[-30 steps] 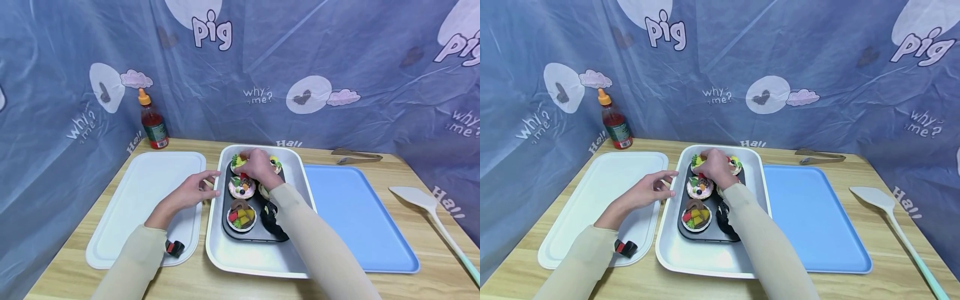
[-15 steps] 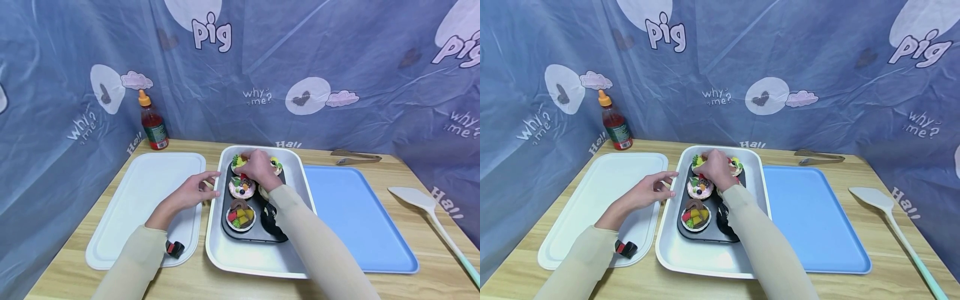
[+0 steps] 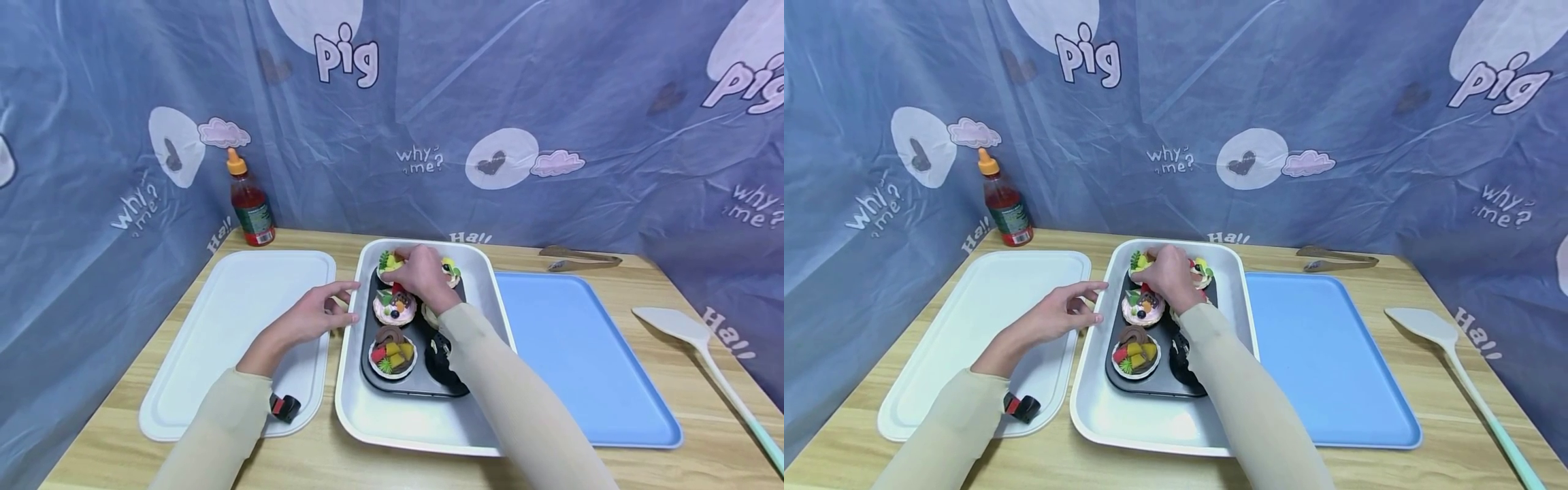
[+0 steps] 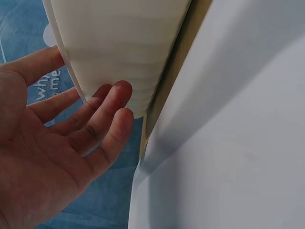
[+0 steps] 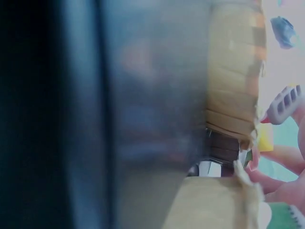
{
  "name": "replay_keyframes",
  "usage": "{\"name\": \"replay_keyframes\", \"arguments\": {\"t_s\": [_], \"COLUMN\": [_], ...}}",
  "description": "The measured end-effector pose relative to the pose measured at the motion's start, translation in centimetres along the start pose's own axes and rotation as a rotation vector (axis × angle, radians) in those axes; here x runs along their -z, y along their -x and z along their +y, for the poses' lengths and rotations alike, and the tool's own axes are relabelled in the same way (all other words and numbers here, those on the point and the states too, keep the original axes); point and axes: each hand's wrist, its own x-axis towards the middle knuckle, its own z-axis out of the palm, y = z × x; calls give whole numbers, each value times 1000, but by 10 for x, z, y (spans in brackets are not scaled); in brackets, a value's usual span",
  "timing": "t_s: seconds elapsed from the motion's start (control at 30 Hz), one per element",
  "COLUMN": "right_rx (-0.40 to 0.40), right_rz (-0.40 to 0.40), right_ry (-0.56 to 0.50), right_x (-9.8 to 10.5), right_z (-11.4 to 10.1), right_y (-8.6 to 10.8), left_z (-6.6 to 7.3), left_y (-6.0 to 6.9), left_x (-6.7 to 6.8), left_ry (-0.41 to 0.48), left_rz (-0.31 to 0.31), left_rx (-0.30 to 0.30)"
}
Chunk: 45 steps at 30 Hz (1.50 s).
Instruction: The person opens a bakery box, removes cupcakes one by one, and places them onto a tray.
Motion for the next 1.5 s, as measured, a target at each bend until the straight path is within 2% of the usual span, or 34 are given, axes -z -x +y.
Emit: {"name": "replay_keyframes", "arguments": {"t_s": [0.2,0.67,0.8,0.97,1.27,1.5], "right_rx": [-30,-22,-29,-53,-16,-26], "right_rz": [-9,17,3,-13,-3,-28], "right_ry": [-59,-141,-174,-189,-228,-195], "right_x": [5,25,33,42,56,68], "right_z": [-1,-1,0,0,7,9], "right_y": [1,5,7,10,20,30], "left_z": [-1,-2,-2,0,0,-1], "left_y": [0,-1,-1,0,0,0], "left_x": [-2,-2,-2,-1,-1,-1], "left_ry": [12,13,14,2,1,24], "left_rz": [-6,-2,0,2,2,4], "left_rx": [2,-3,-12,-12,-15,-8]}}
